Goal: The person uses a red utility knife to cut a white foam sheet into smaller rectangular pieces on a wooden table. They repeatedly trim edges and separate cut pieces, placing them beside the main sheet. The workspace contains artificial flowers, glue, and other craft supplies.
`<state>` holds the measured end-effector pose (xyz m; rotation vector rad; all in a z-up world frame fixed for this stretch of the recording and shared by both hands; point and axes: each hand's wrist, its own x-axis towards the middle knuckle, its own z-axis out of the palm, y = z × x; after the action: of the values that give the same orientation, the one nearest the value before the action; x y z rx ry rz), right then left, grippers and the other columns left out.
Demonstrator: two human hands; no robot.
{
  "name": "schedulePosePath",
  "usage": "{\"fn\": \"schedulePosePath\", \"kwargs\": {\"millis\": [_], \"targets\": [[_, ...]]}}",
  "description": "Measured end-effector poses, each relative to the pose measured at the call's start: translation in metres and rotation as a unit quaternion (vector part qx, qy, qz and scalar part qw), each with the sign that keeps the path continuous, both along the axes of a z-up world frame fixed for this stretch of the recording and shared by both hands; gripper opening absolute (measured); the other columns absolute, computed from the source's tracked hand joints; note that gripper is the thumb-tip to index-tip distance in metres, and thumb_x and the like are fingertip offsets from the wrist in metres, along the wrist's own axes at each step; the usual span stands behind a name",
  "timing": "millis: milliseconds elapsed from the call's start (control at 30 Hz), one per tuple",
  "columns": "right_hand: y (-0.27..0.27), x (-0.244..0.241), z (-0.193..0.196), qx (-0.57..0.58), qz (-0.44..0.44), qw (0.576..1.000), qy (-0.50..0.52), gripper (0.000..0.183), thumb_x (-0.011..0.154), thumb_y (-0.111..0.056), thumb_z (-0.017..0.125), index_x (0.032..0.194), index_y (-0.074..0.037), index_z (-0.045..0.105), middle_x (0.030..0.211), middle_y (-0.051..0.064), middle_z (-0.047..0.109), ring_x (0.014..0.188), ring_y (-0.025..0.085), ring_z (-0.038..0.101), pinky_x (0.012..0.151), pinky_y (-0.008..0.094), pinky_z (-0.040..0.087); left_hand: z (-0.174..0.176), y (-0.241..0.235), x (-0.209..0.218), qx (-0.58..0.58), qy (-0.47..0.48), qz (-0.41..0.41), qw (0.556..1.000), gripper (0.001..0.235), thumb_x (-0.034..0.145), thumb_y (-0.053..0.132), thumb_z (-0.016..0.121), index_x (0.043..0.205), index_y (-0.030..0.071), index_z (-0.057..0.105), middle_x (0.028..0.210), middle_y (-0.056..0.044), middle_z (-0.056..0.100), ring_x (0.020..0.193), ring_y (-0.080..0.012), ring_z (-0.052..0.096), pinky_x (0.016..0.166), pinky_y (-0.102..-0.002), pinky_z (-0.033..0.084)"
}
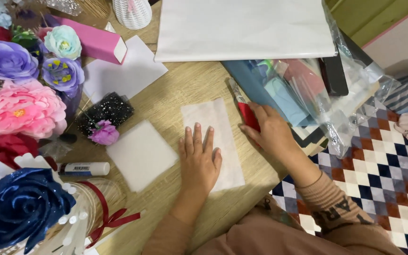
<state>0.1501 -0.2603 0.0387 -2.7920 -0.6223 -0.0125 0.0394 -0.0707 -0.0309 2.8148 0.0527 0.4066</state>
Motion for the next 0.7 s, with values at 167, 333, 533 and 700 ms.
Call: {"fn": "schedulePosePath", "kwargs": {"millis": [167,333,533,700], "targets": [[-0.007,-0.019,-0.005,0.053,-0.020,0.998,0.013,0.056,0.094,-0.032,0.070,0.143,-0.009,0.056,0.115,0.021,0.066,0.109,0.039,0.067,0.089,0.045,0.058,-0.003,-0.001,0.001,-0.001,-0.005,0.006,1.000,0.062,0.098,0.044,0.045,0.154,0.018,0.044,0.162,-0.020,0.033,0.152,-0.0402,0.023,0.121,-0.057,0.016],[-0.055,-0.052,-0.003,0.204,0.032,0.976,0.063,0.058,0.084,-0.015,0.078,0.139,-0.009,0.062,0.114,0.016,0.068,0.104,0.034,0.068,0.083,0.047,0.059,-0.004,-0.002,0.000,0.000,-0.028,0.009,1.000,0.062,0.097,0.044,0.049,0.153,0.018,0.047,0.159,-0.021,0.038,0.150,-0.0421,0.028,0.120,-0.058,0.017],[-0.120,-0.107,0.002,0.270,0.123,0.915,0.272,0.063,0.065,0.007,0.076,0.127,-0.005,0.070,0.105,0.026,0.075,0.099,0.047,0.071,0.081,0.061,0.059,-0.002,-0.001,0.000,-0.004,-0.036,0.008,0.999,0.062,0.096,0.043,0.053,0.152,0.019,0.048,0.160,-0.022,0.038,0.150,-0.0429,0.029,0.120,-0.059,0.019],[-0.132,-0.133,0.005,0.170,0.162,0.901,0.364,0.059,0.083,-0.008,0.075,0.138,-0.021,0.061,0.126,0.005,0.064,0.100,0.021,0.069,0.071,0.029,0.056,0.008,0.002,-0.001,0.011,-0.047,-0.011,0.999,0.057,0.100,0.041,0.053,0.151,0.015,0.051,0.159,-0.021,0.038,0.147,-0.0444,0.032,0.118,-0.060,0.029]]}}
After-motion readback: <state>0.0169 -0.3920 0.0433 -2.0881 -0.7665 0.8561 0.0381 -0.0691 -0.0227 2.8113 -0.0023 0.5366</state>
